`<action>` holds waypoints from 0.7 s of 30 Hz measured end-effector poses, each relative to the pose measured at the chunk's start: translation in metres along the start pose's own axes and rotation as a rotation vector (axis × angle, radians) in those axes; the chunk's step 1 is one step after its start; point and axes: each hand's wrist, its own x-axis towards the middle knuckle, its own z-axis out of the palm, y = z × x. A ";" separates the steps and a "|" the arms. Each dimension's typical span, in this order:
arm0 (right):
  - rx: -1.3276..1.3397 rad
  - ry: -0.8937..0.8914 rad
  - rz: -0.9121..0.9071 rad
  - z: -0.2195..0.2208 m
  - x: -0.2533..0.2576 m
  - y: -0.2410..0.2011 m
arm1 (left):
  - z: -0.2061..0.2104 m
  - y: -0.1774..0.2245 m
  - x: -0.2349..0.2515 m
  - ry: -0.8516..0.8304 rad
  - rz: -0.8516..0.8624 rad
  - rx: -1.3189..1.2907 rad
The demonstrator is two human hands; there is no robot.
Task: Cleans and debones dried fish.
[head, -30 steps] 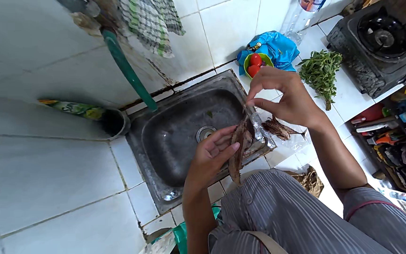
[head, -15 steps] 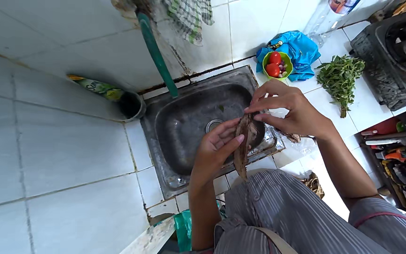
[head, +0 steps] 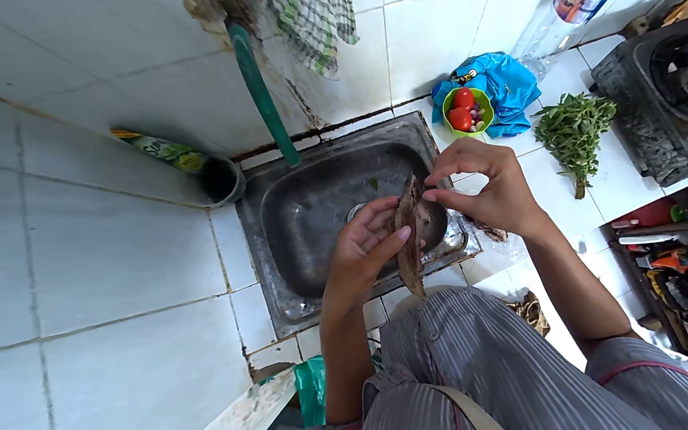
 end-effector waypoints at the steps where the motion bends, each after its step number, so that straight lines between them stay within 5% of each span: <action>1: 0.009 0.002 0.026 0.002 -0.002 -0.001 | 0.002 0.000 0.000 -0.001 0.009 -0.002; 21: 0.013 0.090 0.088 0.013 -0.009 -0.012 | 0.008 -0.001 0.001 -0.008 0.061 0.025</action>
